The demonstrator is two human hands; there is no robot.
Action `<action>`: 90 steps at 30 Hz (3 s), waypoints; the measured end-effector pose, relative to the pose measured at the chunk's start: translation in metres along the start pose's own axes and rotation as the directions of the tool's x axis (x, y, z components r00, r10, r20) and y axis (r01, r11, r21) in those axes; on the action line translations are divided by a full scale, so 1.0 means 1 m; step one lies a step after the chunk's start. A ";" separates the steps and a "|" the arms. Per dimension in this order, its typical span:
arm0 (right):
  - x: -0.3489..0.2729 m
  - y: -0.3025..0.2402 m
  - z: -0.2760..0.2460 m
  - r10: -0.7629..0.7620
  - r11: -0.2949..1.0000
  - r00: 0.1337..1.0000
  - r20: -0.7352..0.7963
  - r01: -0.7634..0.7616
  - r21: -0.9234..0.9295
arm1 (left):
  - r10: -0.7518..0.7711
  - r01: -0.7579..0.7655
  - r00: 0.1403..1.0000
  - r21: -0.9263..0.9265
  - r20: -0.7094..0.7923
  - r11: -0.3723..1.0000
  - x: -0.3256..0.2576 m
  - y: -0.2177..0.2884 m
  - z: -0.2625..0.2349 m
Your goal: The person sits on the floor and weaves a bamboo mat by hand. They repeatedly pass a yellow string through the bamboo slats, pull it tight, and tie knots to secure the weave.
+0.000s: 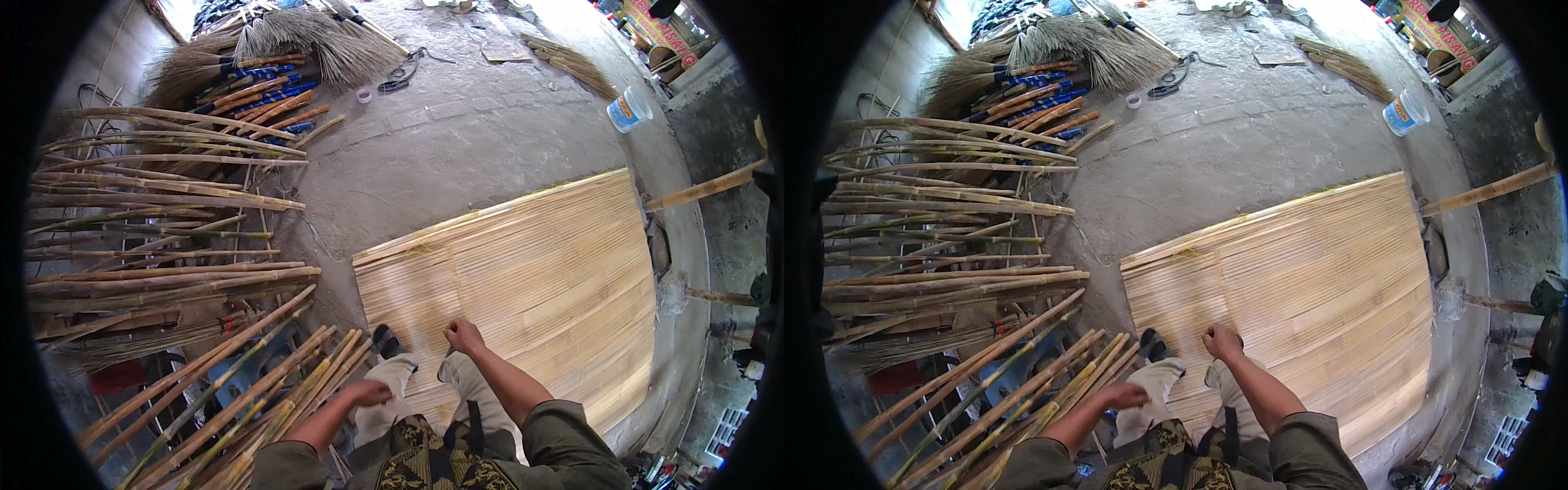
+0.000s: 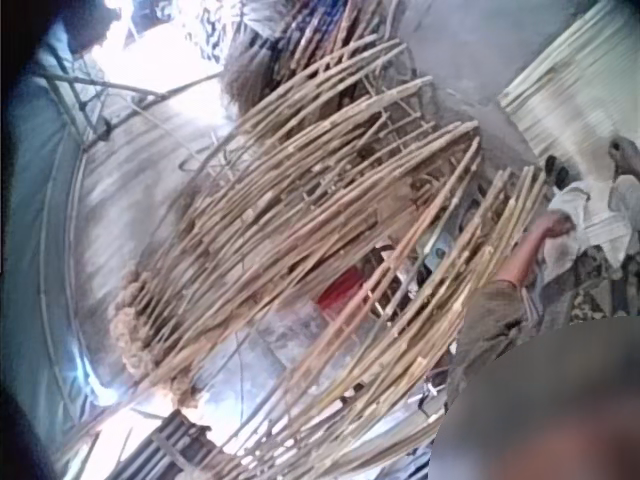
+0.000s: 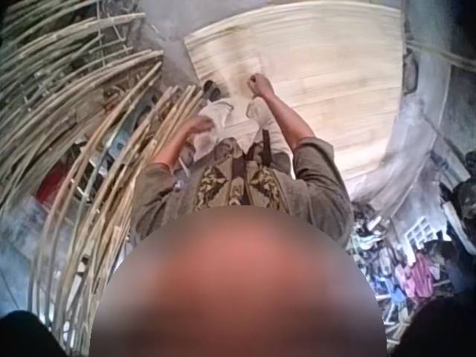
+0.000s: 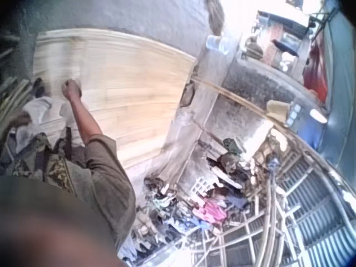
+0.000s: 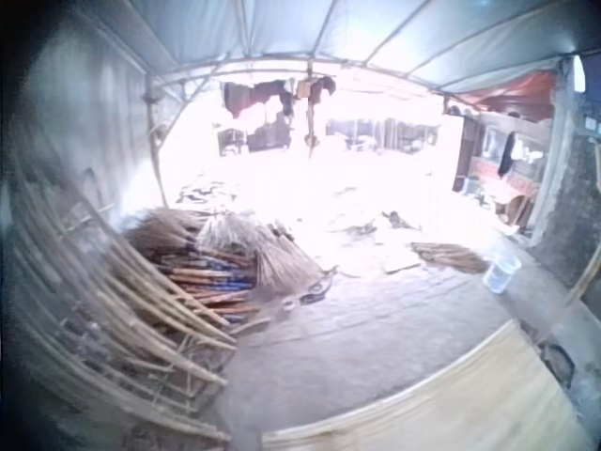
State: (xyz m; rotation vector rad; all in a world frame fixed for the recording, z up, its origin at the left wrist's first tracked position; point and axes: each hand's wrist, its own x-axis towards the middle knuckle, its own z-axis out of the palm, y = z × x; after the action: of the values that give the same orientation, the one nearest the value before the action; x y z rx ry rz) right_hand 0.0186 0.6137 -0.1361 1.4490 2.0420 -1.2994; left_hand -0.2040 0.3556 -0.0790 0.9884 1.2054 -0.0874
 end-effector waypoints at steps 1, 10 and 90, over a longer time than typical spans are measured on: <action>0.025 -0.005 0.008 0.006 1.000 1.000 -0.030 -0.006 0.003 | 0.034 -0.037 0.976 -0.007 -0.214 0.999 0.024 -0.018 -0.026; 0.269 0.013 0.126 0.067 0.993 0.975 -0.213 -0.044 0.113 | -0.592 -0.515 0.514 -0.775 -0.621 0.366 0.289 -0.130 -0.162; 0.413 0.107 0.218 -0.295 0.948 0.878 -0.376 0.319 0.002 | -0.474 -0.321 -0.029 -0.441 -0.880 0.838 0.538 -0.152 -0.186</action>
State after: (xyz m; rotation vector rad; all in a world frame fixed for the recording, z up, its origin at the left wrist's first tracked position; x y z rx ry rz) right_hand -0.1184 0.6838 -0.5895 1.5409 2.5907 -1.2904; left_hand -0.2047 0.6207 -0.6048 0.2330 2.5120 1.1311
